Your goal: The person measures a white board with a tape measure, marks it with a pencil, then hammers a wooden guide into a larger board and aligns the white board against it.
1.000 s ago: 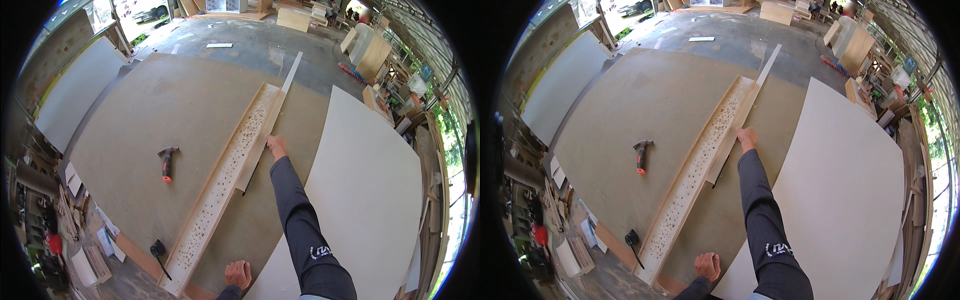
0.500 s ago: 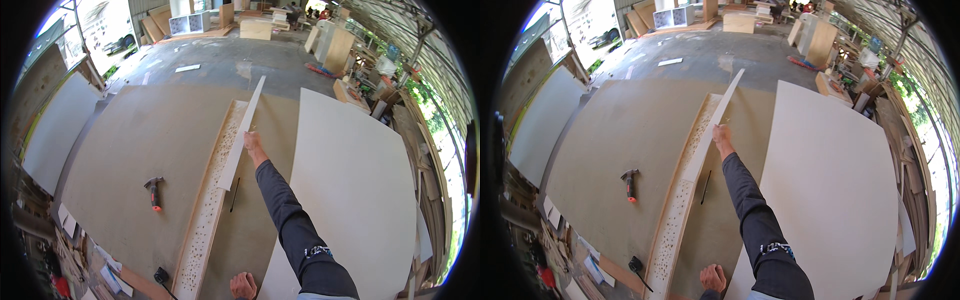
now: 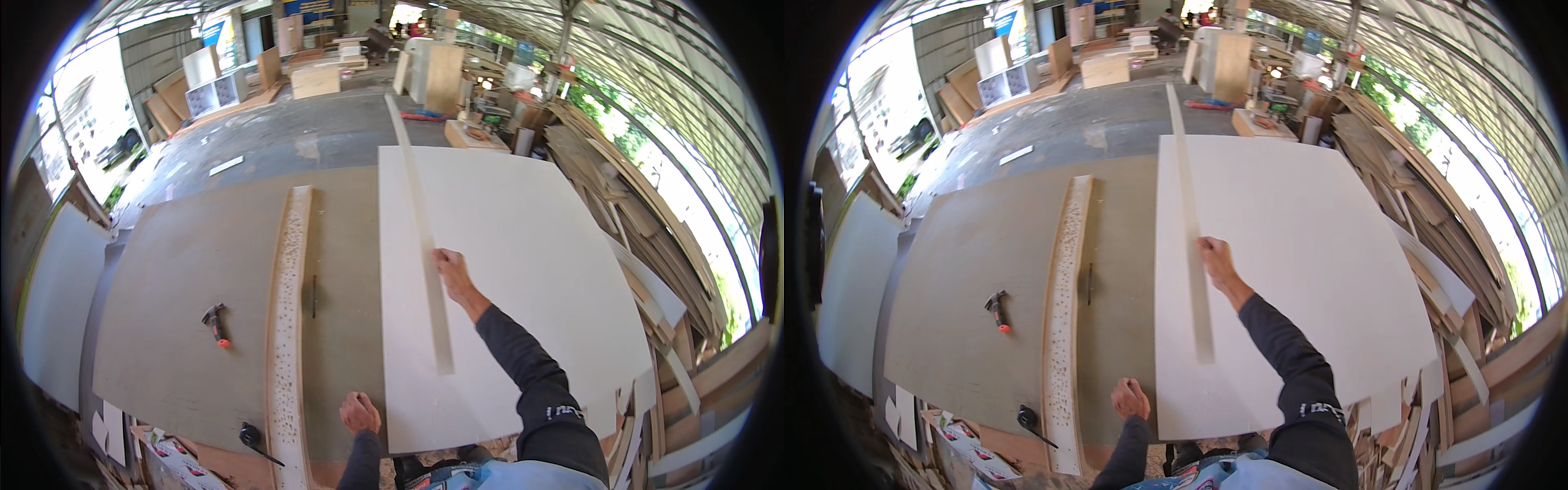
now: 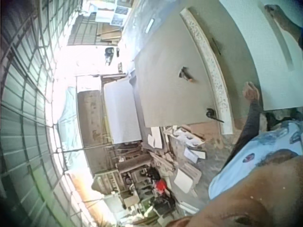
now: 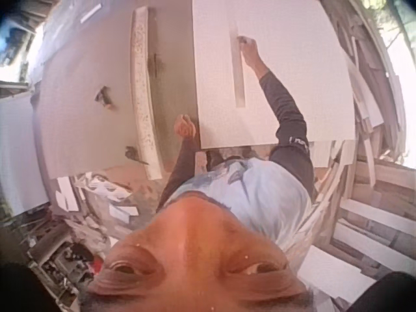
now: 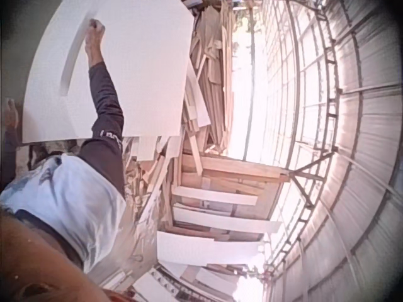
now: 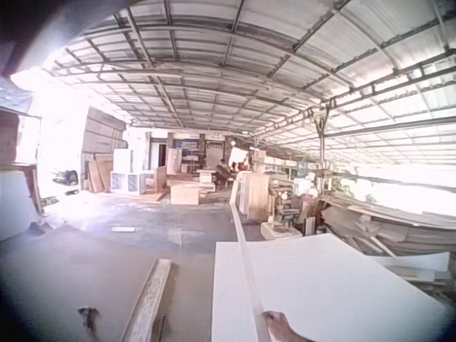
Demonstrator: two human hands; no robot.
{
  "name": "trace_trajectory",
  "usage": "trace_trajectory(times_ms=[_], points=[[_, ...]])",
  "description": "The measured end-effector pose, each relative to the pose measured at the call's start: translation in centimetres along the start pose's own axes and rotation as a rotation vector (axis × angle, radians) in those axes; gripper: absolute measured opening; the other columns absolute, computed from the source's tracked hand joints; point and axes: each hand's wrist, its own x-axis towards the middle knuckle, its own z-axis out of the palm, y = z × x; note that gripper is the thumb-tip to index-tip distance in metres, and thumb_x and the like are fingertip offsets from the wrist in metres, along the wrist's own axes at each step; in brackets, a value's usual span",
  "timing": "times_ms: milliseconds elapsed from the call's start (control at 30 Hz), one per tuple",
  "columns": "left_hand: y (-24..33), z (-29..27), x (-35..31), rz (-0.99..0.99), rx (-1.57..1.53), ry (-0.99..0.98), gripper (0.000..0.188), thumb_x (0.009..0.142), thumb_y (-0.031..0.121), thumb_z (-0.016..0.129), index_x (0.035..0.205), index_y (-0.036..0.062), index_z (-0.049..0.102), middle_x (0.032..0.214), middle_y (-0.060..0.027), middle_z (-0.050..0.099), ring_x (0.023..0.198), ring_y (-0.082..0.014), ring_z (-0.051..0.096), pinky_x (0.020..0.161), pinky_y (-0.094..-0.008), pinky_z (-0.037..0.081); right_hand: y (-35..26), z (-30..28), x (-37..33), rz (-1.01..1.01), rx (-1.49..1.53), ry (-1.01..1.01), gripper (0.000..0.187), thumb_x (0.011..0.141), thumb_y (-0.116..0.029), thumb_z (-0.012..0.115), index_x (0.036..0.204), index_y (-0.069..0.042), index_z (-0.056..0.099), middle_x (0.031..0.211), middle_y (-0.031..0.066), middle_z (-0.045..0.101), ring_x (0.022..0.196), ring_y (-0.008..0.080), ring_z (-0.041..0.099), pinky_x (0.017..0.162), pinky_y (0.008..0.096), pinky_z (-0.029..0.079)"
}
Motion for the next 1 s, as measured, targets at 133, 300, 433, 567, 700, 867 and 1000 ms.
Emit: trace_trajectory(times_ms=[133,300,433,567,700,867,1000], points=[[-2.8,0.5,0.6,-0.033,-0.185,-0.062,0.025,0.089,0.025,0.052,0.085,0.0022,0.061,0.081,-0.0161,0.063,0.078,-0.0338,0.06,0.074,-0.044,0.046,-1.2,-16.4,-10.4,0.221,-0.028,0.295,0.023,0.098,-0.018,0.049,0.099,0.003,0.058,0.081,0.0102,0.059,0.074,0.028,0.07,0.058,0.0365,0.058],[-3.3,-0.4,-1.1,-0.202,-0.505,0.018,0.028,0.086,0.022,0.05,0.09,-0.0022,0.063,0.074,-0.0149,0.063,0.061,-0.0218,0.061,0.058,-0.0372,0.049,-2.5,-37.2,-28.7,0.199,-0.578,1.031,0.03,0.089,-0.023,0.055,0.088,0.004,0.066,0.075,0.0133,0.065,0.063,0.0211,0.066,0.047,0.0315,0.056],[-6.4,0.2,-5.4,-0.284,-0.299,0.217,0.033,0.087,0.024,0.052,0.099,-0.0049,0.062,0.088,-0.0165,0.065,0.081,-0.0292,0.062,0.075,-0.0385,0.048,-1.7,-45.4,-45.0,0.316,-0.887,1.311,0.048,0.083,-0.044,0.064,0.082,0.004,0.066,0.072,0.0168,0.065,0.072,0.0337,0.064,0.066,0.0434,0.049],[-2.2,-0.2,-14.4,-0.437,-0.398,0.37,0.028,0.087,0.017,0.052,0.102,-0.0052,0.059,0.1,-0.0201,0.064,0.089,-0.0325,0.061,0.081,-0.0395,0.047,3.0,-52.4,-61.1,0.393,-0.9,1.485,0.05,0.078,-0.046,0.069,0.077,0.003,0.062,0.069,0.0168,0.062,0.067,0.0361,0.061,0.063,0.0449,0.045],[0.4,2.2,-21.1,-0.521,-0.296,0.511,0.034,0.085,0.023,0.05,0.106,-0.0009,0.061,0.099,-0.0204,0.066,0.09,-0.0365,0.064,0.08,-0.0442,0.049,9.3,-55.9,-74.9,0.677,-0.856,1.569,0.049,0.077,-0.046,0.071,0.081,0.003,0.063,0.071,0.0169,0.062,0.068,0.0372,0.061,0.065,0.0457,0.046],[9.7,4.4,-27.5,-0.514,-0.453,0.284,0.032,0.082,0.022,0.055,0.102,-0.0021,0.061,0.092,-0.0167,0.065,0.084,-0.0304,0.063,0.076,-0.0397,0.048,10.3,-55.8,-83.9,0.864,-0.929,1.639,0.05,0.073,-0.046,0.073,0.088,0.002,0.066,0.082,0.0207,0.067,0.077,0.0387,0.065,0.07,0.0464,0.049],[12.4,7.9,-29.6,-0.389,-0.726,0.11,0.017,0.081,0.014,0.059,0.092,0.0024,0.063,0.079,-0.0072,0.058,0.07,-0.0193,0.055,0.062,-0.0331,0.043,11.9,-56.0,-84.9,0.999,-0.839,1.605,0.048,0.072,-0.044,0.074,0.089,0.0,0.066,0.084,0.0201,0.068,0.078,0.0376,0.066,0.071,0.0459,0.05]])
